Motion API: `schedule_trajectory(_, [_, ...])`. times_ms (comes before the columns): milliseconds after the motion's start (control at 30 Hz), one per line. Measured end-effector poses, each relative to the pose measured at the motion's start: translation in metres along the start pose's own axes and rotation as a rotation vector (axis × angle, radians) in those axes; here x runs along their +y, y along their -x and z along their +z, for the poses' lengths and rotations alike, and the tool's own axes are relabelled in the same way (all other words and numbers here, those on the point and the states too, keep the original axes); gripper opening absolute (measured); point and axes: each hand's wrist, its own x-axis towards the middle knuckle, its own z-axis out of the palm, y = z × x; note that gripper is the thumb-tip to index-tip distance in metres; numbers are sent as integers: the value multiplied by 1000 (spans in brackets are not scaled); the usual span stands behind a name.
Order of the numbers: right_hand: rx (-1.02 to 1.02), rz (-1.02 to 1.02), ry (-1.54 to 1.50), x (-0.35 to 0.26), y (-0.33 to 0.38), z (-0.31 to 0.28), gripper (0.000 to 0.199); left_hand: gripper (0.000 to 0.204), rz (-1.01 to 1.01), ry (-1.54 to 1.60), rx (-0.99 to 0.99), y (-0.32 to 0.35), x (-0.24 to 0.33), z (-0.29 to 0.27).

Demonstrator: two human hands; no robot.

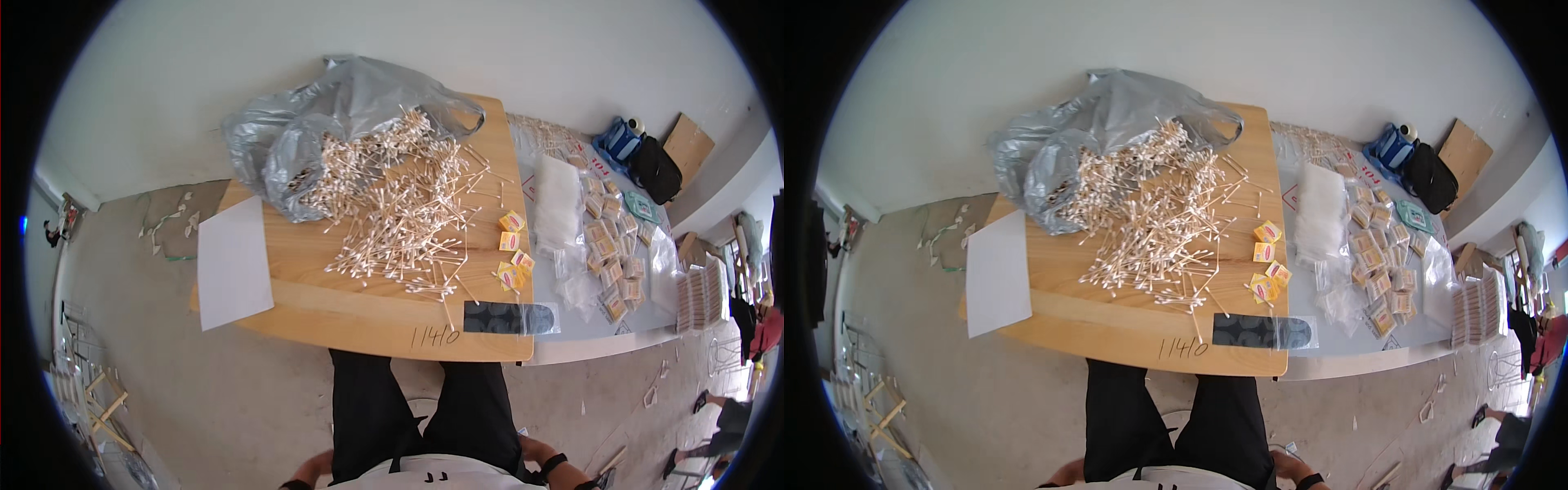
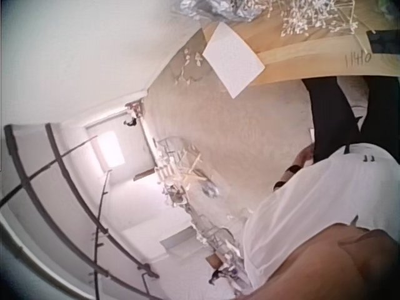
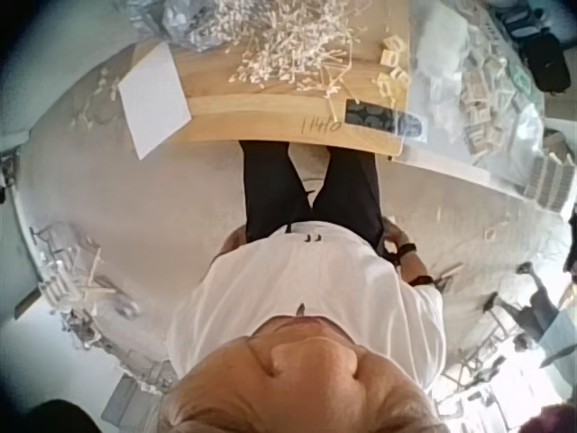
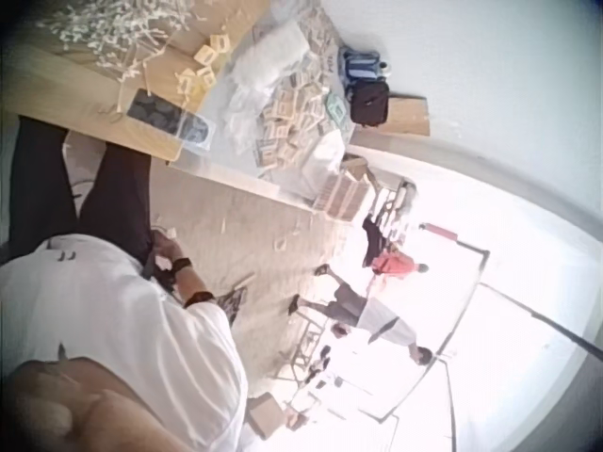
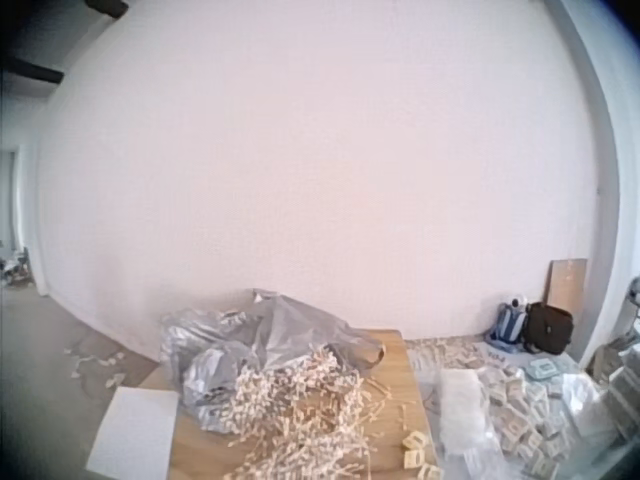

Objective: Arranging and organizing cotton swabs on a table into a holder or for packaging.

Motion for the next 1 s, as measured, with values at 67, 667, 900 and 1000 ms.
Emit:
schedule_trajectory(67, [200,-310,370,75,-32,-60,31,28,-385,-145,21,-65,25,-26])
schedule_trajectory(667, [600,-546,-860,-287,-78,-118,21,23,446,55,258,-128,398,-33])
schedule_trajectory(900, [1145,-666,104,-271,-162,-95,32,49,614,-504,375,-218,364,-5])
schedule_trajectory(1000, [1187,-655,327,-271,-173,-95,33,55,567,-943,545,-251,360,0])
